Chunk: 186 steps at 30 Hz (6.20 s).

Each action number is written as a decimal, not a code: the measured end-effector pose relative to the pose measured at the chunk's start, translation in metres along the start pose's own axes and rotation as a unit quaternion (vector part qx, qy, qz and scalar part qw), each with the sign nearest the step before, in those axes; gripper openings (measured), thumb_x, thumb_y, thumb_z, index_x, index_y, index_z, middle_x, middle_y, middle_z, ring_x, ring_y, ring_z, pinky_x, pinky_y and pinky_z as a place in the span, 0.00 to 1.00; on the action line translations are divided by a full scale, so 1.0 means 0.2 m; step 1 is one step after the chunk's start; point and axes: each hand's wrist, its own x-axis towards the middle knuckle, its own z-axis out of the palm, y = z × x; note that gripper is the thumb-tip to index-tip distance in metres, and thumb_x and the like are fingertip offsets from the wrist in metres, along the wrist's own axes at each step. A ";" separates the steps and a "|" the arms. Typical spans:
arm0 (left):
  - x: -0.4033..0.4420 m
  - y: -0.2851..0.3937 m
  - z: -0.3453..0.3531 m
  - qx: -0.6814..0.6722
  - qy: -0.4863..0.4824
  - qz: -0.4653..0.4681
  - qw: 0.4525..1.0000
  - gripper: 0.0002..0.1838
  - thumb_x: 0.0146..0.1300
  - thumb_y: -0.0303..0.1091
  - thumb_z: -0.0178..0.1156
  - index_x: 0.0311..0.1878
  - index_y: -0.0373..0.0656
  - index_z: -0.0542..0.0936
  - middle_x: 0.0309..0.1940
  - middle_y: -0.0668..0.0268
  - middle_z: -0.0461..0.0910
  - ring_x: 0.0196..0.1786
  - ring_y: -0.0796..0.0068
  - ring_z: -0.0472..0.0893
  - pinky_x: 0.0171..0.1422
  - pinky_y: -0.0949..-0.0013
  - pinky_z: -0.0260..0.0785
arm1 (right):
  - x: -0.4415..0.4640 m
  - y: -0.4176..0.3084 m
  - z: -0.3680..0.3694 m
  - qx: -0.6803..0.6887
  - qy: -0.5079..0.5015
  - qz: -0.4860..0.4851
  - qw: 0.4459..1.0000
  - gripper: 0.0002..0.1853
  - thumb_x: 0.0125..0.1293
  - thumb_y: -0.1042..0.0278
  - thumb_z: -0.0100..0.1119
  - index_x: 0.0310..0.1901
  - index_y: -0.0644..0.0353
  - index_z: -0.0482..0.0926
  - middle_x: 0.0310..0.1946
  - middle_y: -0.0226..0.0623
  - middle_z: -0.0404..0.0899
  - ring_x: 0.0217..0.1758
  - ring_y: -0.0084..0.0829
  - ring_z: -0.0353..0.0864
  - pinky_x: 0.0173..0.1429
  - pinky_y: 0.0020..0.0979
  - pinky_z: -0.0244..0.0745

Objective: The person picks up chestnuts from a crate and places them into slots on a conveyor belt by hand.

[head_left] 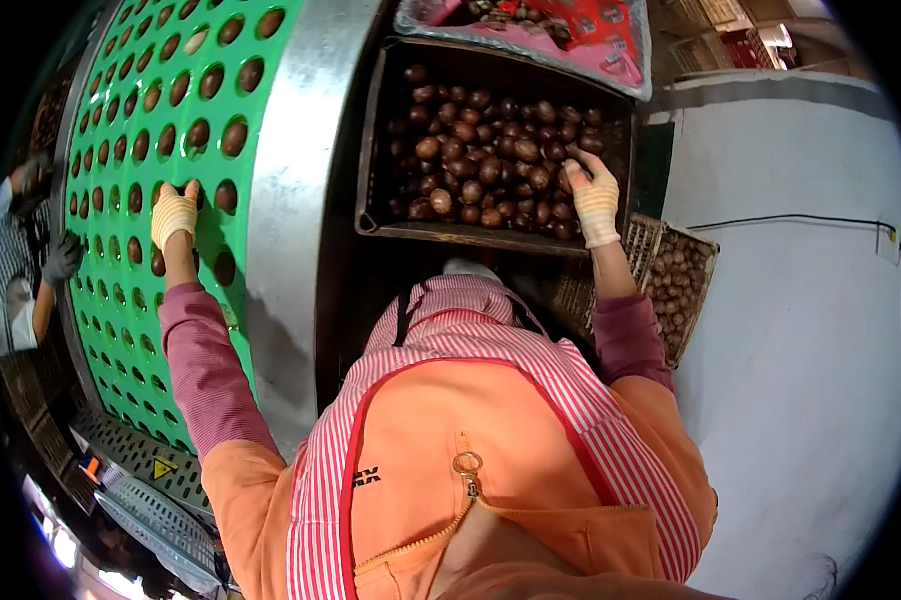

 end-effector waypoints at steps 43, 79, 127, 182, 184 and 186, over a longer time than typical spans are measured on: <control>-1.04 1.51 0.56 -0.307 -0.469 0.304 0.770 0.66 0.31 0.43 0.84 0.76 0.57 0.55 0.71 0.50 0.55 0.73 0.45 0.60 0.73 0.51 0.60 | 0.26 0.02 0.32 0.278 -0.429 0.339 0.790 0.42 0.62 0.42 0.65 0.75 0.38 0.57 0.75 0.38 0.55 0.74 0.44 0.58 0.70 0.49 0.63; -1.22 -0.75 0.16 -0.804 0.017 -0.046 0.593 0.30 0.56 0.39 0.72 0.61 0.46 0.72 0.52 0.66 0.77 0.52 0.72 0.77 0.49 0.68 0.76 | -1.23 -1.56 1.65 0.247 -0.687 0.059 0.681 0.28 0.60 0.55 0.68 0.59 0.58 0.72 0.47 0.35 0.77 0.48 0.30 0.79 0.44 0.37 0.82; -1.11 -0.91 0.34 -0.344 0.272 -0.015 0.899 0.16 0.55 0.34 0.61 0.49 0.47 0.80 0.54 0.58 0.74 0.55 0.52 0.73 0.63 0.52 0.67 | -0.72 -1.43 1.52 0.172 -0.350 -0.309 0.868 0.16 0.72 0.62 0.56 0.53 0.66 0.79 0.50 0.40 0.81 0.53 0.30 0.77 0.59 0.31 0.72; -0.41 -0.51 0.10 -0.404 0.197 0.150 0.880 0.17 0.64 0.26 0.61 0.56 0.37 0.78 0.52 0.54 0.81 0.53 0.61 0.80 0.60 0.63 0.72 | 0.03 0.04 0.18 -0.290 -0.290 0.014 0.912 0.33 0.65 0.44 0.55 0.66 0.57 0.71 0.65 0.46 0.71 0.68 0.45 0.70 0.70 0.38 0.65; -0.57 -0.09 0.11 -0.432 0.120 0.261 0.855 0.16 0.63 0.28 0.62 0.55 0.38 0.79 0.50 0.57 0.81 0.52 0.63 0.80 0.61 0.65 0.71 | 0.15 0.14 0.26 -0.284 -0.308 0.003 0.908 0.36 0.66 0.41 0.53 0.67 0.58 0.69 0.68 0.47 0.68 0.70 0.45 0.67 0.71 0.38 0.63; -0.81 0.35 -0.04 -0.410 -0.038 0.348 0.842 0.18 0.66 0.35 0.59 0.57 0.39 0.78 0.51 0.55 0.81 0.55 0.60 0.80 0.62 0.63 0.69 | 0.25 0.19 0.34 -0.257 -0.355 0.032 0.898 0.39 0.66 0.36 0.51 0.69 0.60 0.66 0.69 0.49 0.66 0.72 0.47 0.65 0.73 0.38 0.60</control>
